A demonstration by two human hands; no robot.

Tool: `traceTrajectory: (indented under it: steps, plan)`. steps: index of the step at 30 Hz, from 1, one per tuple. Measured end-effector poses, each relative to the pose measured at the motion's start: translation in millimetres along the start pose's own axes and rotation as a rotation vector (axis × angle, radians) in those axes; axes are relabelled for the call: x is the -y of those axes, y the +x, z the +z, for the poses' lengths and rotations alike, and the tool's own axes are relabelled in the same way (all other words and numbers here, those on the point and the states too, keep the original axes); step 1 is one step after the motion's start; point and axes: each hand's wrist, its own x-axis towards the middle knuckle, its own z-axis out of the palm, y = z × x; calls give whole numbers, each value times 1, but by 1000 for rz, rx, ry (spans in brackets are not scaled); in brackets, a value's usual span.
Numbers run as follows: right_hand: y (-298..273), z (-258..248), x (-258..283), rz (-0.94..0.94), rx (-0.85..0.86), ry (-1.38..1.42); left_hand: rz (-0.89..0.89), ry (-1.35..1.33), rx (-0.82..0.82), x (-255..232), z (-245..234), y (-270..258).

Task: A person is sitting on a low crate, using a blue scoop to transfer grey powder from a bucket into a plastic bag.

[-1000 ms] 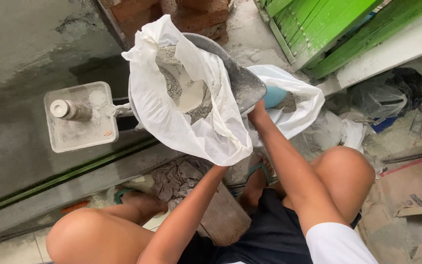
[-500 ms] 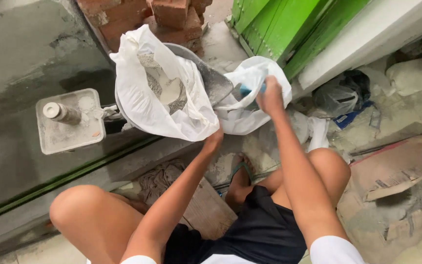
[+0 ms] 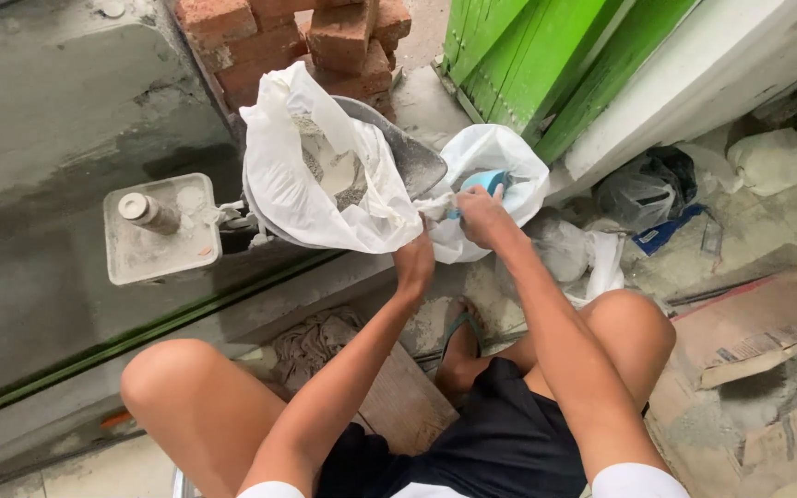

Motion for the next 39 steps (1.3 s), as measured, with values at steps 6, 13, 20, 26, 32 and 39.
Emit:
traceTrajectory:
  steps: [6,13,20,26,32,39]
  plan:
    - [-18,-47,-16,106,-67,188,-190,-73,61,-32,-16,0]
    - [-51,-126,-24,44,-411,431,-354,-139,136,-75,-31,-16]
    - [-96,-209,-23,218,-544,669,-77,274,538,-125,-75,-52]
    - [-94,-242,18,159,-693,759,701,522,180,-193,-148,7]
    - [-86,-264,49,-105,-883,823,249,589,-254,-176,-189,43]
    - [-99,-291,126,-242,-964,894,47,575,-200,-147,-199,67]
